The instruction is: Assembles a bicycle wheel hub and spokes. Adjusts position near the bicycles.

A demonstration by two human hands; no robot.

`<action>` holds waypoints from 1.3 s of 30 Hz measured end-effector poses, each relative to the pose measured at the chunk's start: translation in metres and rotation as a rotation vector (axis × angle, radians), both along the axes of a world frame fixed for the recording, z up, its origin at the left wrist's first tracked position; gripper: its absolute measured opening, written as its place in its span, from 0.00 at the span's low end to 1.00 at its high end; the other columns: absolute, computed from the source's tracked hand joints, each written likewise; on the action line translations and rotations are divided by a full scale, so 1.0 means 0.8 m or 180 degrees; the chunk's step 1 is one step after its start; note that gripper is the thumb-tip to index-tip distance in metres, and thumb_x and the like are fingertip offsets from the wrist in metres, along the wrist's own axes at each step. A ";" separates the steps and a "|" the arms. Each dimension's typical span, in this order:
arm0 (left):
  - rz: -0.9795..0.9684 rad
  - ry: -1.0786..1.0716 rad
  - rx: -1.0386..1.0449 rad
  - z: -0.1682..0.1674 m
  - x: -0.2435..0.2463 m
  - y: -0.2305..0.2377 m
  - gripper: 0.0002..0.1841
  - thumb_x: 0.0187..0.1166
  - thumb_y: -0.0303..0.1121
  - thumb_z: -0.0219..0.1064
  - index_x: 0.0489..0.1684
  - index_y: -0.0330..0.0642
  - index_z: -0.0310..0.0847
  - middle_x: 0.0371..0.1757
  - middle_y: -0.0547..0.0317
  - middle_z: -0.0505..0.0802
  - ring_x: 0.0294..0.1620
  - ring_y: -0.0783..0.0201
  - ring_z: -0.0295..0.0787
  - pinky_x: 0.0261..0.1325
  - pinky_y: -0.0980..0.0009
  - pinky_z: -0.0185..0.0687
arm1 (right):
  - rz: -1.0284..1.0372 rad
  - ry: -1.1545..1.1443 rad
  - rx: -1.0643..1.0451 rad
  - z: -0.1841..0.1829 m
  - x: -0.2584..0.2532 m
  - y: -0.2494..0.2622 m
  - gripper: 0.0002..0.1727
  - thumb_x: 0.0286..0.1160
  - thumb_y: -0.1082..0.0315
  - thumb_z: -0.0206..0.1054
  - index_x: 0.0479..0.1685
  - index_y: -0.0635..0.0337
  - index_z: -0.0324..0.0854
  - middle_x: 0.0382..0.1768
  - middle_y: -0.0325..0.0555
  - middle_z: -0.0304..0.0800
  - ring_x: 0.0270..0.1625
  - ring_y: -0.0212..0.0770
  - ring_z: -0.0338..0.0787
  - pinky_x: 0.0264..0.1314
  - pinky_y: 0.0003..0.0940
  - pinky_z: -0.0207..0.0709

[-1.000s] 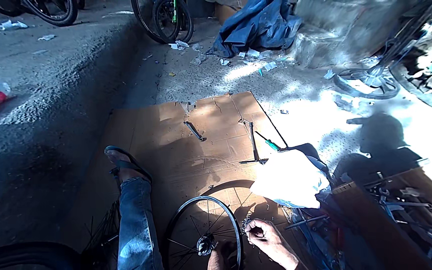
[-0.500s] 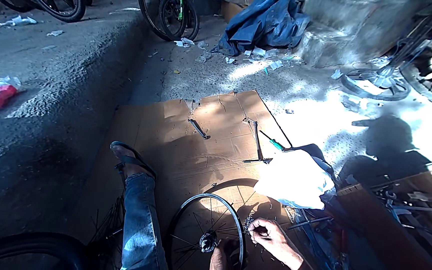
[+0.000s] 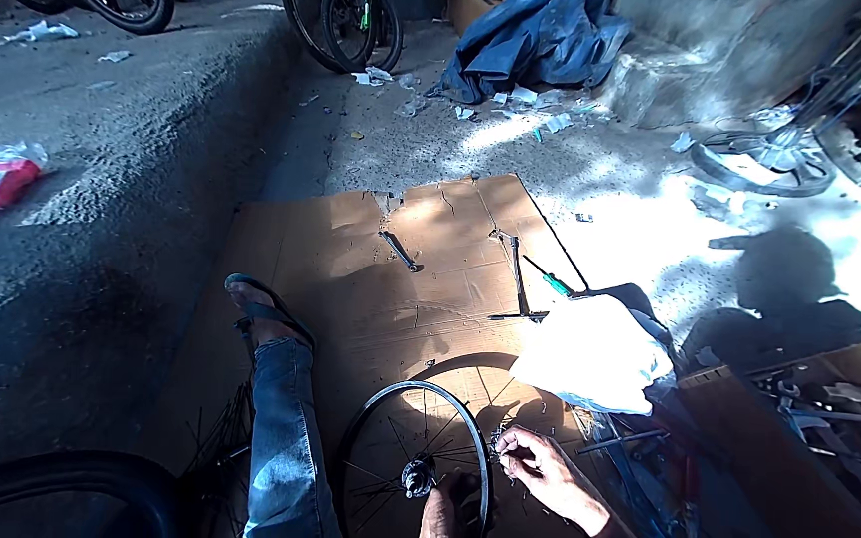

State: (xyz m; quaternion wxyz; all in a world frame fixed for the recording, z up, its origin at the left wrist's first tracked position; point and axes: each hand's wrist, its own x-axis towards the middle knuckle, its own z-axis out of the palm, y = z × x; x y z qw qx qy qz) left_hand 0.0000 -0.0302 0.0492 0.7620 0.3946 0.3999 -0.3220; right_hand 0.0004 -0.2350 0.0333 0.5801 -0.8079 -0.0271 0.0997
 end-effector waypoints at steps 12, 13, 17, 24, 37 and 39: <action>-0.0069 -0.0036 -0.0014 -0.002 -0.003 0.002 0.24 0.95 0.44 0.42 0.47 0.34 0.79 0.40 0.43 0.92 0.33 0.47 0.92 0.36 0.54 0.90 | -0.0213 0.0983 -0.0927 0.008 0.002 0.027 0.26 0.91 0.45 0.45 0.72 0.50 0.75 0.50 0.47 0.89 0.48 0.44 0.91 0.56 0.49 0.83; -0.0062 -0.0045 -0.0010 -0.003 -0.003 0.002 0.24 0.95 0.44 0.42 0.48 0.34 0.79 0.40 0.42 0.92 0.33 0.48 0.92 0.36 0.54 0.90 | -0.0136 0.0841 -0.0752 0.007 0.000 0.024 0.22 0.90 0.52 0.50 0.73 0.50 0.73 0.51 0.46 0.87 0.45 0.42 0.90 0.50 0.45 0.86; -0.0143 -0.0094 0.0003 -0.007 -0.005 0.000 0.24 0.95 0.44 0.42 0.50 0.32 0.79 0.40 0.41 0.92 0.32 0.48 0.92 0.35 0.54 0.90 | -0.0308 0.0554 -0.0668 -0.008 0.005 0.023 0.16 0.88 0.57 0.54 0.60 0.52 0.83 0.48 0.44 0.88 0.44 0.39 0.88 0.51 0.41 0.84; -0.0097 -0.0009 0.0032 -0.007 -0.004 0.004 0.24 0.95 0.45 0.43 0.49 0.33 0.80 0.41 0.42 0.92 0.32 0.49 0.91 0.35 0.55 0.90 | -0.0018 0.0696 -0.0675 0.005 0.003 0.024 0.17 0.87 0.61 0.53 0.67 0.50 0.77 0.51 0.45 0.87 0.44 0.40 0.89 0.50 0.42 0.85; -0.0137 -0.0031 -0.0046 -0.006 -0.004 0.001 0.24 0.95 0.45 0.43 0.49 0.32 0.80 0.41 0.42 0.92 0.34 0.48 0.92 0.38 0.54 0.90 | -0.0405 0.0702 -0.0622 -0.012 0.005 0.025 0.20 0.92 0.54 0.50 0.57 0.54 0.85 0.48 0.45 0.88 0.47 0.38 0.87 0.57 0.41 0.81; -0.0135 -0.0072 -0.0068 -0.005 -0.004 0.004 0.26 0.95 0.45 0.42 0.50 0.32 0.81 0.42 0.41 0.93 0.34 0.48 0.92 0.39 0.54 0.91 | -0.0404 0.0904 -0.0720 -0.008 0.005 0.027 0.23 0.93 0.47 0.46 0.60 0.51 0.81 0.40 0.44 0.87 0.39 0.41 0.87 0.50 0.45 0.82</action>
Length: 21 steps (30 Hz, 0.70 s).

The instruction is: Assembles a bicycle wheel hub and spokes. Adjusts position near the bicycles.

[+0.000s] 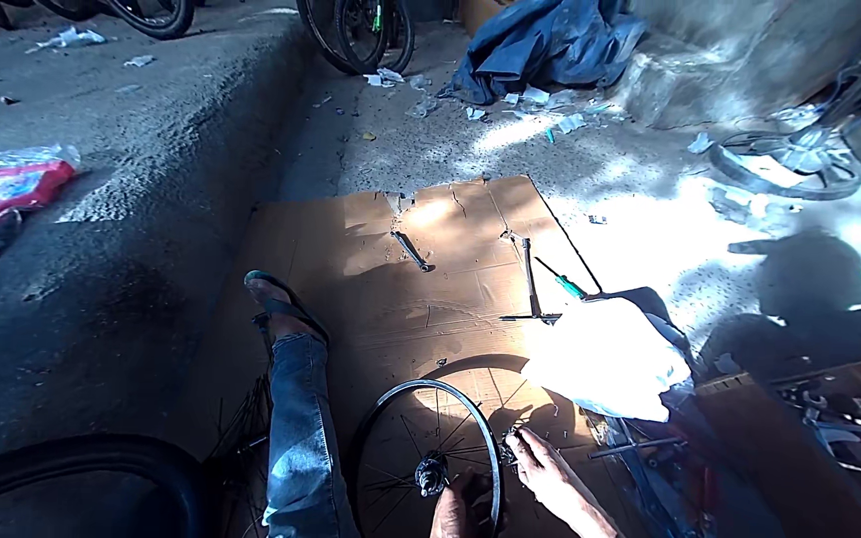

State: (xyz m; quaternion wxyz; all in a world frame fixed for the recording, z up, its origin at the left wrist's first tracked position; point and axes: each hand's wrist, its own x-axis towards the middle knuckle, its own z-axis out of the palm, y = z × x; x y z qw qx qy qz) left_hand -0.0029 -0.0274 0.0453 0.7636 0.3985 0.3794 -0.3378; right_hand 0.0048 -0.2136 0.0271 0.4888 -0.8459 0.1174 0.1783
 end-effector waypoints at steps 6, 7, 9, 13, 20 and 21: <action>-0.0731 -0.0180 0.0455 0.001 -0.007 0.011 0.25 0.96 0.46 0.44 0.49 0.30 0.76 0.37 0.42 0.92 0.36 0.50 0.92 0.42 0.54 0.90 | 0.0245 -0.0225 -0.0045 0.017 -0.002 -0.003 0.16 0.88 0.63 0.52 0.66 0.51 0.78 0.60 0.46 0.86 0.53 0.41 0.89 0.57 0.44 0.84; -0.1197 -0.0317 0.0670 0.003 -0.011 0.020 0.24 0.95 0.45 0.46 0.48 0.29 0.78 0.36 0.44 0.92 0.35 0.53 0.91 0.43 0.56 0.89 | 0.0158 -0.0193 0.0004 0.020 0.000 -0.004 0.16 0.88 0.63 0.52 0.66 0.52 0.77 0.60 0.47 0.85 0.52 0.41 0.89 0.57 0.44 0.84; -0.1849 -0.0635 0.0876 0.007 -0.015 0.038 0.19 0.92 0.40 0.51 0.47 0.32 0.82 0.34 0.51 0.92 0.34 0.60 0.89 0.43 0.61 0.87 | -0.0179 -0.0232 0.0547 0.021 0.005 -0.007 0.15 0.87 0.63 0.53 0.64 0.55 0.78 0.50 0.46 0.85 0.36 0.39 0.87 0.39 0.38 0.85; -0.1758 -0.1206 0.0413 -0.008 -0.019 0.069 0.11 0.85 0.30 0.59 0.54 0.33 0.81 0.39 0.51 0.93 0.39 0.59 0.92 0.48 0.58 0.90 | -0.0394 -0.0303 0.0411 -0.006 0.006 -0.022 0.14 0.88 0.63 0.56 0.57 0.60 0.83 0.38 0.45 0.89 0.33 0.39 0.89 0.37 0.34 0.86; -0.1300 -0.1440 -0.0178 -0.022 -0.015 0.061 0.11 0.81 0.26 0.61 0.55 0.29 0.79 0.44 0.39 0.94 0.44 0.47 0.94 0.54 0.49 0.92 | 0.0632 0.0294 -0.1922 -0.084 -0.044 -0.030 0.16 0.83 0.64 0.59 0.61 0.59 0.85 0.65 0.57 0.85 0.66 0.57 0.88 0.65 0.53 0.84; -0.1246 -0.1512 -0.0164 -0.026 -0.015 0.058 0.11 0.82 0.26 0.62 0.55 0.28 0.80 0.44 0.38 0.94 0.45 0.47 0.95 0.55 0.49 0.92 | 0.0585 0.0141 -0.1950 -0.093 -0.048 -0.030 0.16 0.84 0.64 0.57 0.60 0.59 0.85 0.63 0.56 0.86 0.64 0.56 0.89 0.63 0.52 0.85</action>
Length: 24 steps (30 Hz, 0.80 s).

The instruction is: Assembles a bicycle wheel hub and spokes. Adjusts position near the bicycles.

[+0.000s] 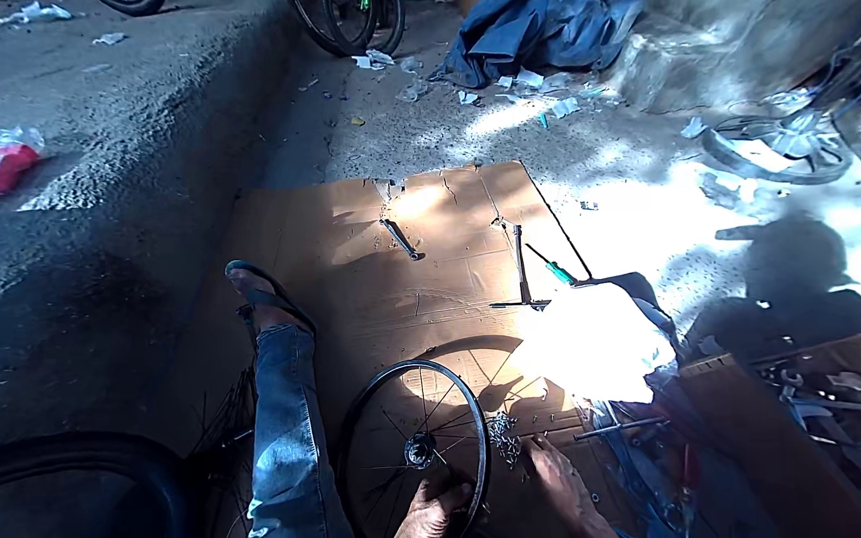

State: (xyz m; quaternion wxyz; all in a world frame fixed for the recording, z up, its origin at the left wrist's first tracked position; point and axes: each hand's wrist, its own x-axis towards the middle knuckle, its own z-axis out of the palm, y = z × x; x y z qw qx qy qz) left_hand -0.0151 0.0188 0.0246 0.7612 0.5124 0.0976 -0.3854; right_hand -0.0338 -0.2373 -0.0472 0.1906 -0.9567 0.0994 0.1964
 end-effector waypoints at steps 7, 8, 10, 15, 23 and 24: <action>0.0355 -0.0095 -0.0008 -0.004 0.011 -0.031 0.12 0.82 0.26 0.63 0.55 0.25 0.80 0.46 0.35 0.93 0.45 0.44 0.95 0.54 0.48 0.93 | 0.0251 -0.0112 -0.0108 -0.003 0.007 0.010 0.16 0.83 0.70 0.57 0.63 0.60 0.84 0.63 0.56 0.86 0.64 0.55 0.89 0.63 0.50 0.85; 0.0445 -0.0065 -0.0041 -0.003 0.011 -0.035 0.12 0.82 0.25 0.63 0.56 0.25 0.79 0.47 0.35 0.93 0.45 0.44 0.95 0.54 0.48 0.93 | 0.0311 -0.0040 -0.0152 -0.001 0.009 0.011 0.16 0.82 0.72 0.56 0.63 0.61 0.84 0.64 0.57 0.86 0.64 0.56 0.89 0.62 0.50 0.85; 0.0631 -0.0014 -0.0102 -0.002 0.011 -0.041 0.11 0.83 0.24 0.62 0.56 0.25 0.78 0.46 0.35 0.93 0.44 0.44 0.95 0.53 0.48 0.94 | 0.0365 0.0018 -0.0244 0.002 0.012 0.011 0.16 0.81 0.72 0.56 0.60 0.63 0.84 0.62 0.58 0.86 0.64 0.56 0.89 0.60 0.50 0.86; 0.0824 -0.0096 -0.0167 -0.004 0.009 -0.050 0.09 0.83 0.24 0.62 0.54 0.26 0.78 0.44 0.36 0.93 0.42 0.46 0.95 0.51 0.49 0.94 | -0.0462 -0.1041 0.0993 0.037 -0.006 0.009 0.08 0.66 0.66 0.70 0.41 0.58 0.87 0.43 0.46 0.93 0.45 0.41 0.93 0.50 0.40 0.88; 0.0884 -0.0230 -0.0139 -0.012 0.006 -0.057 0.08 0.83 0.23 0.61 0.51 0.25 0.80 0.43 0.38 0.92 0.42 0.49 0.94 0.52 0.52 0.94 | -0.1127 -0.1416 0.3019 0.083 -0.047 0.048 0.08 0.67 0.77 0.74 0.44 0.62 0.90 0.43 0.44 0.95 0.38 0.37 0.96 0.44 0.33 0.94; 0.0871 -0.0246 -0.0133 -0.012 0.006 -0.057 0.08 0.83 0.23 0.62 0.51 0.25 0.80 0.42 0.38 0.92 0.42 0.49 0.94 0.51 0.52 0.93 | -0.1136 -0.1387 0.3064 0.083 -0.046 0.049 0.08 0.67 0.77 0.74 0.44 0.62 0.90 0.43 0.44 0.95 0.38 0.38 0.96 0.44 0.33 0.94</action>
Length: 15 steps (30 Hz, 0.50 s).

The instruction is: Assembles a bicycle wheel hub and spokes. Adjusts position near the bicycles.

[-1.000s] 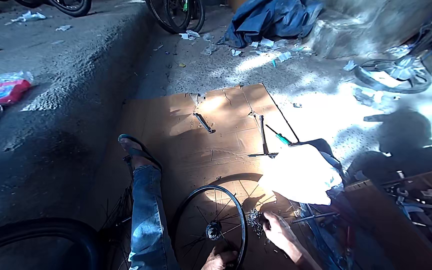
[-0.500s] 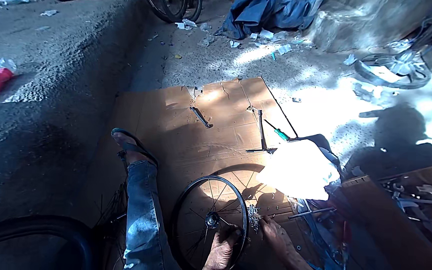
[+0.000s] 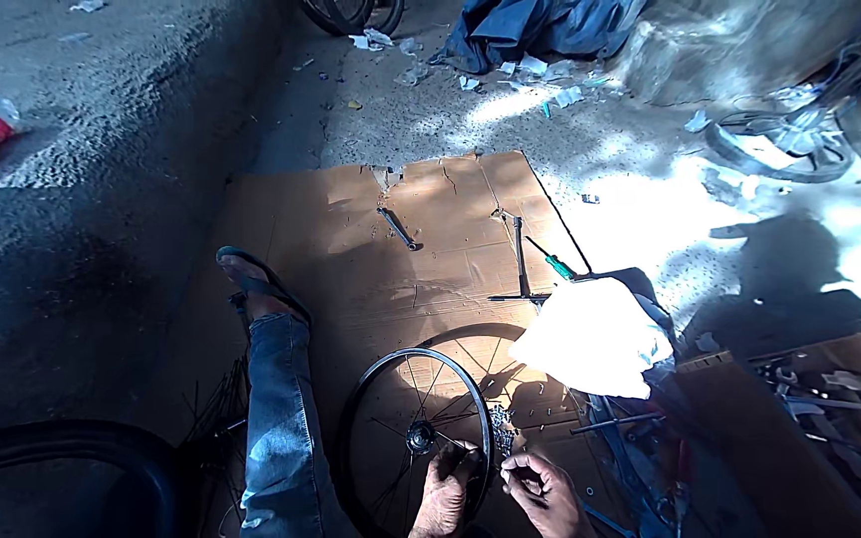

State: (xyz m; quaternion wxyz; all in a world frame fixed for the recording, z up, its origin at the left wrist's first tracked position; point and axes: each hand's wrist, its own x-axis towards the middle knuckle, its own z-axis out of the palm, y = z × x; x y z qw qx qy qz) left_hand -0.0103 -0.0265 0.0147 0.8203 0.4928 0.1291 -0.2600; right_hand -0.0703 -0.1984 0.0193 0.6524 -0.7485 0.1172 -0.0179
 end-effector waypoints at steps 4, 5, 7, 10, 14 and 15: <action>-0.0022 -0.0057 0.0065 -0.001 0.000 0.001 0.09 0.82 0.24 0.63 0.51 0.26 0.81 0.41 0.41 0.92 0.41 0.52 0.93 0.49 0.55 0.93 | 0.0079 0.0059 0.0100 0.002 0.002 0.004 0.07 0.69 0.77 0.74 0.44 0.63 0.90 0.42 0.45 0.94 0.38 0.39 0.95 0.44 0.34 0.94; -0.0016 -0.0052 0.0058 -0.001 0.000 0.001 0.09 0.82 0.24 0.63 0.51 0.26 0.81 0.41 0.40 0.92 0.40 0.52 0.93 0.49 0.55 0.93 | 0.0053 0.0059 0.0110 0.003 0.002 0.005 0.07 0.69 0.77 0.74 0.44 0.63 0.90 0.42 0.45 0.95 0.38 0.39 0.96 0.44 0.34 0.94; -0.0005 -0.0050 0.0040 -0.002 0.000 0.000 0.09 0.83 0.24 0.63 0.51 0.26 0.80 0.41 0.40 0.92 0.40 0.52 0.93 0.49 0.55 0.93 | -0.0025 0.0028 0.0127 0.004 0.000 0.007 0.07 0.69 0.78 0.73 0.44 0.64 0.90 0.42 0.46 0.95 0.38 0.40 0.96 0.44 0.35 0.95; 0.0015 -0.0046 0.0043 -0.005 0.001 0.000 0.09 0.82 0.24 0.63 0.52 0.27 0.80 0.41 0.40 0.92 0.40 0.52 0.93 0.49 0.55 0.93 | -0.0170 -0.0034 0.0288 0.005 -0.002 0.013 0.07 0.70 0.79 0.73 0.45 0.66 0.89 0.42 0.49 0.96 0.38 0.44 0.97 0.44 0.37 0.95; 0.0037 -0.0017 0.0035 -0.004 0.001 -0.002 0.09 0.82 0.24 0.64 0.52 0.26 0.81 0.42 0.40 0.92 0.41 0.51 0.93 0.50 0.54 0.93 | -0.0259 -0.0085 0.0169 0.002 -0.003 0.016 0.08 0.68 0.81 0.74 0.44 0.67 0.89 0.41 0.49 0.96 0.38 0.43 0.97 0.44 0.37 0.96; 0.0042 -0.0006 0.0035 -0.003 0.001 -0.002 0.09 0.82 0.24 0.63 0.51 0.26 0.80 0.42 0.40 0.92 0.41 0.51 0.93 0.49 0.54 0.93 | -0.0269 -0.0070 0.0031 0.003 -0.002 0.018 0.08 0.67 0.80 0.74 0.43 0.66 0.89 0.41 0.47 0.96 0.38 0.40 0.97 0.44 0.35 0.95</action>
